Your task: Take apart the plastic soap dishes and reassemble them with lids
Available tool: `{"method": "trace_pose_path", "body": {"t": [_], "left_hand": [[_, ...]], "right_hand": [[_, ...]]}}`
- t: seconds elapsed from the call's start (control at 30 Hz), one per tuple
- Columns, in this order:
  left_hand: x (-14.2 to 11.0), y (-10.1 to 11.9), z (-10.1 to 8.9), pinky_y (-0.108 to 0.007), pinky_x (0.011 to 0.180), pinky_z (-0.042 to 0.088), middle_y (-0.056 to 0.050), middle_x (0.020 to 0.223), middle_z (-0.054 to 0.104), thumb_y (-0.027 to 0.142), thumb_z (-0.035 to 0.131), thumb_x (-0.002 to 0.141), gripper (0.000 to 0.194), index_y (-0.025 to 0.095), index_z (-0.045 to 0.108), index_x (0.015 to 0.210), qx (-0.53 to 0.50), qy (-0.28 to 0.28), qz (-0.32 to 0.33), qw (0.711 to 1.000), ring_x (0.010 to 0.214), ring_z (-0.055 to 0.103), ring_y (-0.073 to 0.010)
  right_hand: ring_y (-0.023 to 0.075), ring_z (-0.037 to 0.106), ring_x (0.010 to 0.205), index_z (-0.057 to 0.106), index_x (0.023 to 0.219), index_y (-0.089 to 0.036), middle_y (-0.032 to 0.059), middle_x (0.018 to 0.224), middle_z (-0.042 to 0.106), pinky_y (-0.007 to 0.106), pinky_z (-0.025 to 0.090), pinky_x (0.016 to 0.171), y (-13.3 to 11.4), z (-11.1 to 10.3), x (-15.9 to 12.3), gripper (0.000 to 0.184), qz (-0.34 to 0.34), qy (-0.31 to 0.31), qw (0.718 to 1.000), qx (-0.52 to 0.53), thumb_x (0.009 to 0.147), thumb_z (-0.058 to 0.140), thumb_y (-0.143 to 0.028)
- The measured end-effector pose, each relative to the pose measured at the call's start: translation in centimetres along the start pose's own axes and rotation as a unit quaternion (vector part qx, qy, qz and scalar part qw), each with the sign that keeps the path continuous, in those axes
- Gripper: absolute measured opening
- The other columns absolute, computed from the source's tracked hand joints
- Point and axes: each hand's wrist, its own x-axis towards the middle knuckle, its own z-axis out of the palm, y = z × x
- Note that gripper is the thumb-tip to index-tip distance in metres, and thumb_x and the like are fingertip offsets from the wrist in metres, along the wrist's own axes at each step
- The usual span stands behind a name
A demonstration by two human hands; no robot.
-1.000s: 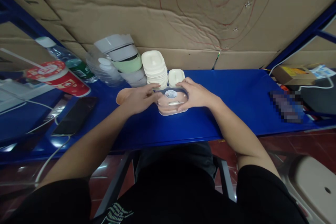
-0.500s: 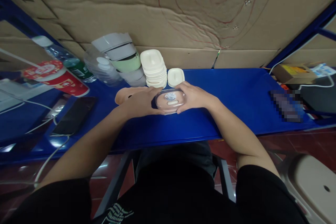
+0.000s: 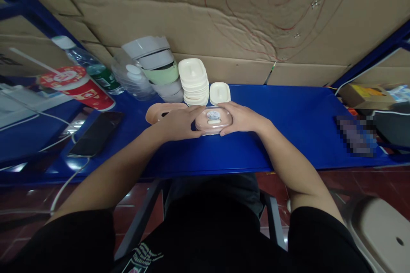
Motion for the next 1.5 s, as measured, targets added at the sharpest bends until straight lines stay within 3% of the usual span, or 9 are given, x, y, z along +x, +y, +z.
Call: {"method": "trace_pose_path", "body": {"t": [0.13,0.37,0.47,0.63,0.9,1.1,1.23,1.5], "left_hand": [[0.2,-0.2,0.3,-0.048,0.104,0.055,-0.023,0.166,0.054,0.051,0.064,0.091,0.088,0.013,0.041,0.167,0.022,-0.004,0.001,1.0,0.13,0.068,-0.0398],[0.2,-0.7,0.5,-0.044,0.103,0.055,-0.024,0.167,0.052,0.052,0.062,0.098,0.086,0.012,0.037,0.17,0.036,-0.004,0.013,0.999,0.129,0.07,-0.0379],[0.2,-0.9,0.3,-0.044,0.107,0.053,-0.021,0.165,0.056,0.059,0.064,0.1,0.085,0.017,0.038,0.169,0.017,-0.005,0.014,1.0,0.135,0.067,-0.0373],[0.2,-1.0,-0.3,-0.04,0.103,0.053,-0.018,0.152,0.068,0.054,0.066,0.103,0.082,0.019,0.036,0.17,-0.014,-0.03,0.002,0.999,0.13,0.07,-0.0342],[0.3,-1.7,0.0,-0.041,0.101,0.054,-0.017,0.15,0.07,0.055,0.072,0.099,0.085,0.022,0.038,0.17,-0.039,-0.025,-0.002,0.999,0.13,0.07,-0.0355],[0.1,-2.1,-0.1,-0.039,0.097,0.055,-0.015,0.14,0.076,0.053,0.072,0.101,0.083,0.024,0.038,0.17,-0.034,-0.031,-0.007,0.999,0.12,0.075,-0.0339],[0.2,-2.0,0.1,-0.042,0.111,0.051,-0.017,0.158,0.064,0.051,0.072,0.101,0.074,0.021,0.046,0.164,-0.037,-0.013,0.01,0.999,0.14,0.065,-0.0351],[0.1,-2.0,0.1,-0.044,0.114,0.051,-0.017,0.159,0.063,0.048,0.072,0.102,0.075,0.022,0.044,0.166,-0.028,-0.015,0.006,0.999,0.14,0.066,-0.035]], "right_hand": [[0.0507,0.059,0.143,0.046,0.169,-0.022,0.0198,0.162,0.057,0.067,0.05,0.12,0.0,0.1,0.1,0.129,0.004,-0.007,1.0,-0.005,0.063,0.091,-0.081],[0.0499,0.05,0.151,0.034,0.175,-0.029,0.0166,0.166,0.052,0.069,0.046,0.125,0.6,1.0,0.5,0.128,-0.058,0.01,0.998,-0.018,0.071,0.086,-0.083],[0.0489,0.051,0.148,0.034,0.175,-0.029,0.0169,0.162,0.053,0.067,0.048,0.124,0.7,1.3,0.6,0.127,-0.037,0.012,0.999,-0.015,0.073,0.084,-0.084],[0.0507,0.048,0.151,0.03,0.176,-0.029,0.019,0.165,0.045,0.069,0.048,0.124,0.3,1.4,0.6,0.127,-0.036,0.013,0.999,-0.015,0.074,0.083,-0.083],[0.0517,0.043,0.155,0.017,0.179,-0.034,0.0165,0.168,0.045,0.071,0.044,0.127,0.5,1.6,0.7,0.128,-0.042,0.007,0.999,-0.01,0.079,0.082,-0.08],[0.0506,0.042,0.156,0.03,0.177,-0.033,0.0171,0.17,0.044,0.07,0.04,0.129,0.1,2.0,0.9,0.12,-0.064,0.027,0.997,-0.021,0.08,0.08,-0.082],[0.0492,0.04,0.159,0.04,0.173,-0.029,0.0189,0.172,0.042,0.068,0.035,0.131,-0.2,2.0,1.1,0.112,-0.078,0.021,0.996,-0.031,0.082,0.077,-0.083],[0.0492,0.042,0.157,0.038,0.174,-0.036,0.0147,0.172,0.044,0.07,0.037,0.129,0.1,1.8,1.2,0.111,-0.077,0.006,0.997,-0.027,0.082,0.078,-0.083]]}}
